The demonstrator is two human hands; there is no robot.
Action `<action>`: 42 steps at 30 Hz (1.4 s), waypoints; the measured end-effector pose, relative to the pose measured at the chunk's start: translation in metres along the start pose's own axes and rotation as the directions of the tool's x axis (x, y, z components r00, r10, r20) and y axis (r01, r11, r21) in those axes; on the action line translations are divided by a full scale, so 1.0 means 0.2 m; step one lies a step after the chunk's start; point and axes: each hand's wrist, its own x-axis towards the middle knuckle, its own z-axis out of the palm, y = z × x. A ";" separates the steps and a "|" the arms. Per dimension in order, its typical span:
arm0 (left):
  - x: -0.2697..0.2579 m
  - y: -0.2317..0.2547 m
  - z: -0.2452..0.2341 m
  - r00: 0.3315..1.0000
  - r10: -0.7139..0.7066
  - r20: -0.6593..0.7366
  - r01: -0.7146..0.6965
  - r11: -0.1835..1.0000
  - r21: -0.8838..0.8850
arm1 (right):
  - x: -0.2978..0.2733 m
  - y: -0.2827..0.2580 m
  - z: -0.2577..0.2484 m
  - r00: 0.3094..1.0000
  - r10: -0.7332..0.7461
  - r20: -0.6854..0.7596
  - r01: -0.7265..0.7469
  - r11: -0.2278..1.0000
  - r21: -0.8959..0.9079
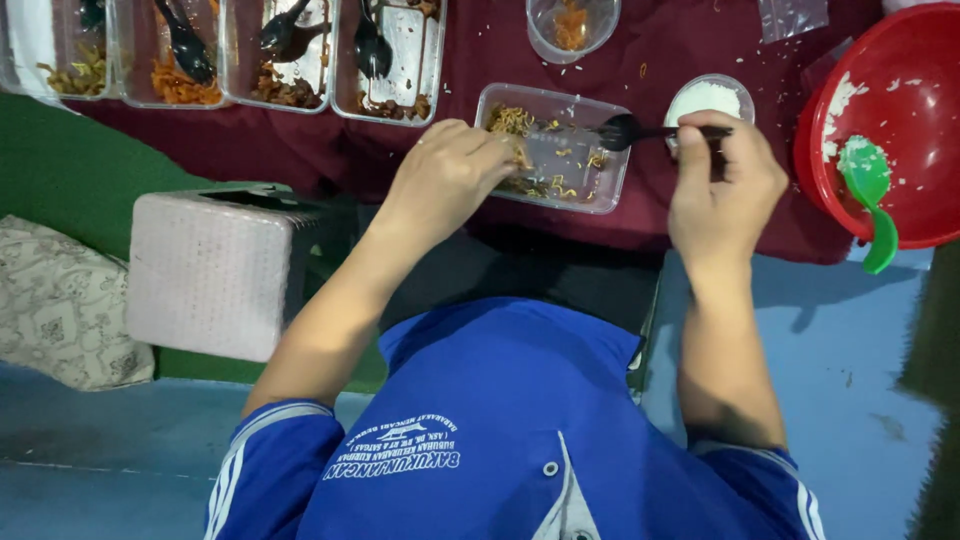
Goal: Scooping food toppings into a plastic bag and wrapping rice in paper.
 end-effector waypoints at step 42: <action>-0.14 -0.01 0.13 0.983 -0.082 -0.165 0.092 0.995 0.049 | -0.06 0.16 0.27 0.641 0.665 0.384 -0.616 0.146 0.774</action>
